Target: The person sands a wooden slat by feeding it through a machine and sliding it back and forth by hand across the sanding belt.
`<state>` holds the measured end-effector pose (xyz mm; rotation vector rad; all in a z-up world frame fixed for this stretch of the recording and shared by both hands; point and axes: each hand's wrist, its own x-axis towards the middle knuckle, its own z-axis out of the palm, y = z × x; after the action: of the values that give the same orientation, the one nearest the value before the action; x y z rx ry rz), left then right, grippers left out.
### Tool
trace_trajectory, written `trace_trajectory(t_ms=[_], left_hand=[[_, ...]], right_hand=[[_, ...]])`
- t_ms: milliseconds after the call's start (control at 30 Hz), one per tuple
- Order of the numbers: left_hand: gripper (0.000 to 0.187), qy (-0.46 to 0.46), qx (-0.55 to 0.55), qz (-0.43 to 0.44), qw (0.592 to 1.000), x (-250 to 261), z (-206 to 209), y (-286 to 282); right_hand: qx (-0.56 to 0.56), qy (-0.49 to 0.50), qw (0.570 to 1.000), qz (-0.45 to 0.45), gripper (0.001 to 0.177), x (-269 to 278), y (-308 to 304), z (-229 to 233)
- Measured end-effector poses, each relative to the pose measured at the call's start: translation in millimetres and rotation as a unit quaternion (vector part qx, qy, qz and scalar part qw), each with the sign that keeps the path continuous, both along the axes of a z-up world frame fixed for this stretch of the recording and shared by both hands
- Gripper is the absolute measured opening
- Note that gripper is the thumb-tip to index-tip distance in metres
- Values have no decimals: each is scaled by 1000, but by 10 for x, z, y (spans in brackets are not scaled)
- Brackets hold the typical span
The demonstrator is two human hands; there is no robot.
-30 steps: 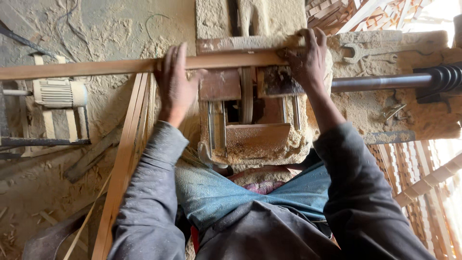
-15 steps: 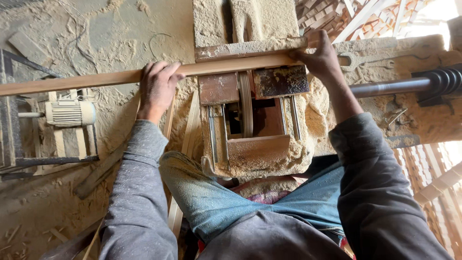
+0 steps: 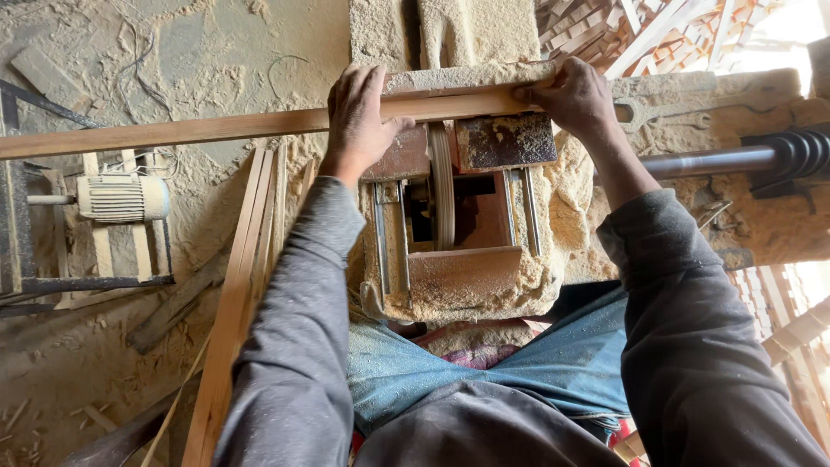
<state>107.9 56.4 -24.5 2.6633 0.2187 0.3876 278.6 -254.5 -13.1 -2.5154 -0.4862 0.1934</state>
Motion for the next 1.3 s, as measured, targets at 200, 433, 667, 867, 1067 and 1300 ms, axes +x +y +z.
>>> trace_trajectory(t_ms=[200, 433, 667, 867, 1067, 1300], left_hand=[[72, -2, -33, 106, 994, 86, -25, -183], [72, 2, -21, 121, 992, -193, 46, -347], [70, -38, -15, 125, 991, -384, 36, -489], [75, 25, -49, 133, 990, -516, 64, -576], [77, 36, -49, 131, 989, -736, 8, -683], [78, -6, 3, 66, 998, -1162, 355, -890]], right_hand=[[-17, 29, 999, 0, 52, -98, -47, 50], [-34, 71, 996, -34, 56, -487, -111, 268], [-88, 61, 993, -47, 59, -660, -176, 236], [-34, 58, 998, -2, 66, -785, -293, 300], [-38, 46, 998, 15, 62, -993, -410, 319], [-100, 105, 989, -11, 50, -1227, -463, 506]])
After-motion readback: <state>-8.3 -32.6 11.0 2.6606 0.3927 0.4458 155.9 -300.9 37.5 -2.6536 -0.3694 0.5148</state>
